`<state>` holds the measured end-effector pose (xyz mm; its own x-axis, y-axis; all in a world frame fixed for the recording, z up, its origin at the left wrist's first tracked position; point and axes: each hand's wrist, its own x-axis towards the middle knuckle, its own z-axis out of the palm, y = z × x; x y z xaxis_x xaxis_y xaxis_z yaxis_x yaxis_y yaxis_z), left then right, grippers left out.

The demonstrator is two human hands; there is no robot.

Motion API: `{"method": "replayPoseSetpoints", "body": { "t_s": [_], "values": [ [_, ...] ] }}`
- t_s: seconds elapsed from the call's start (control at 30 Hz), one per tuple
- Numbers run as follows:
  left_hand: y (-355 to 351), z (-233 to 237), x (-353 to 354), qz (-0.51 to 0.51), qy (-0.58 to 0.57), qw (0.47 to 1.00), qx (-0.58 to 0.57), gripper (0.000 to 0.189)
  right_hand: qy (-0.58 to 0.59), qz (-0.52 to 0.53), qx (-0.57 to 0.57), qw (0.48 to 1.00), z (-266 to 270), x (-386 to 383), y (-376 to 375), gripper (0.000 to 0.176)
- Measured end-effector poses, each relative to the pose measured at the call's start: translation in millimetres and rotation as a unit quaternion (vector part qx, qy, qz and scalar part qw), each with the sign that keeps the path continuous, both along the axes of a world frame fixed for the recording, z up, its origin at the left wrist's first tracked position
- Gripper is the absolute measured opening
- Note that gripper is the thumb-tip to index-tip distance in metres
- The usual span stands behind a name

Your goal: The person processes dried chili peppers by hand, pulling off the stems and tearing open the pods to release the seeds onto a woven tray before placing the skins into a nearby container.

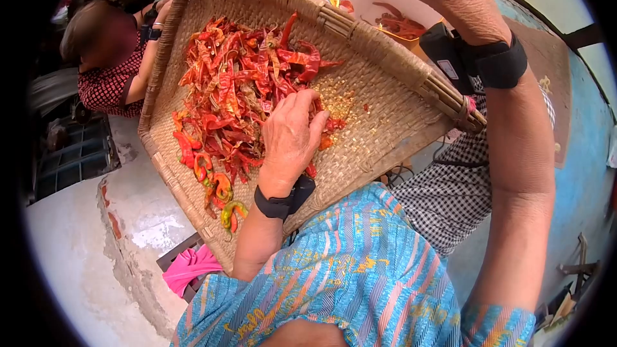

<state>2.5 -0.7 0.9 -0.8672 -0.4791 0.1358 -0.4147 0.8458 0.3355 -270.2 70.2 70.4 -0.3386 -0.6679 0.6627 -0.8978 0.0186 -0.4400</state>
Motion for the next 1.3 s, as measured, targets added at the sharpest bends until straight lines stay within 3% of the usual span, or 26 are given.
{"method": "replayPoseSetpoints", "body": {
  "t_s": [0.07, 0.2, 0.27, 0.33, 0.4, 0.5, 0.6, 0.7, 0.8, 0.9, 1.03, 1.1, 1.2, 1.3],
  "values": [
    [0.7, -2.2, -1.9, 0.004, -0.004, 1.0, 0.001, 0.028, 0.044, -0.026, 0.084, 0.995, -4.5, 1.4, 2.4, 0.013],
    [0.2, -2.0, -1.1, -0.003, 0.003, 1.0, -0.006, 0.025, 0.071, 0.04, -0.003, 0.997, -16.4, 5.2, -1.6, 0.013],
    [1.1, -1.2, 1.1, -0.01, 0.001, 1.0, -0.015, 0.023, 0.093, 0.061, -0.006, 0.994, -19.3, 8.8, -5.9, 0.011],
    [-0.8, -1.8, 2.0, -0.029, -0.012, 0.999, -0.019, 0.018, 0.108, 0.045, 0.078, 0.99, -23.3, 13.5, -9.9, 0.011],
    [-0.1, -2.1, 2.2, -0.016, -0.007, 1.0, -0.025, 0.015, 0.121, 0.056, 0.064, 0.989, -29.5, 14.5, -14.4, 0.011],
    [-3.3, -5.4, 3.0, -0.014, 0.039, 0.999, 0.007, 0.015, 0.043, 0.07, 0.055, 0.995, -22.2, 27.1, -14.3, 0.012],
    [-2.9, 1.8, 0.1, 0.01, 0.094, 0.993, 0.069, 0.014, -0.159, 0.199, 0.119, 0.96, -11.2, 44.8, -9.6, 0.016],
    [-0.8, 11.9, -5.3, 0.039, 0.148, 0.981, 0.123, 0.011, -0.146, 0.322, 0.188, 0.916, -25.9, 60.9, -14.4, 0.024],
    [-0.6, 16.6, -6.8, 0.061, 0.187, 0.964, 0.18, 0.01, -0.097, 0.314, 0.267, 0.906, -28.2, 78.4, -11.8, 0.024],
    [0.3, 19.6, -7.4, 0.067, 0.21, 0.96, 0.174, 0.009, -0.132, 0.328, 0.243, 0.903, -28.3, 80.2, -12.9, 0.021],
    [-0.7, 17.4, -5.2, 0.086, 0.214, 0.94, 0.25, 0.007, -0.19, 0.358, 0.257, 0.877, -26.1, 81.2, -14.9, 0.015],
    [-2.4, 15.9, -4.5, 0.084, 0.207, 0.929, 0.294, 0.008, -0.153, 0.341, 0.258, 0.891, -28.1, 79.4, -13.2, 0.012],
    [-10.5, 25.0, -4.2, 0.095, 0.192, 0.942, 0.258, 0.018, -0.111, 0.287, 0.199, 0.93, -29.4, 67.4, -11.3, 0.005],
    [-41.6, 29.5, -7.7, 0.062, 0.113, 0.985, 0.111, 0.028, -0.152, 0.217, 0.165, 0.95, -21.1, 51.3, -13.2, 0.006]
  ]
}}
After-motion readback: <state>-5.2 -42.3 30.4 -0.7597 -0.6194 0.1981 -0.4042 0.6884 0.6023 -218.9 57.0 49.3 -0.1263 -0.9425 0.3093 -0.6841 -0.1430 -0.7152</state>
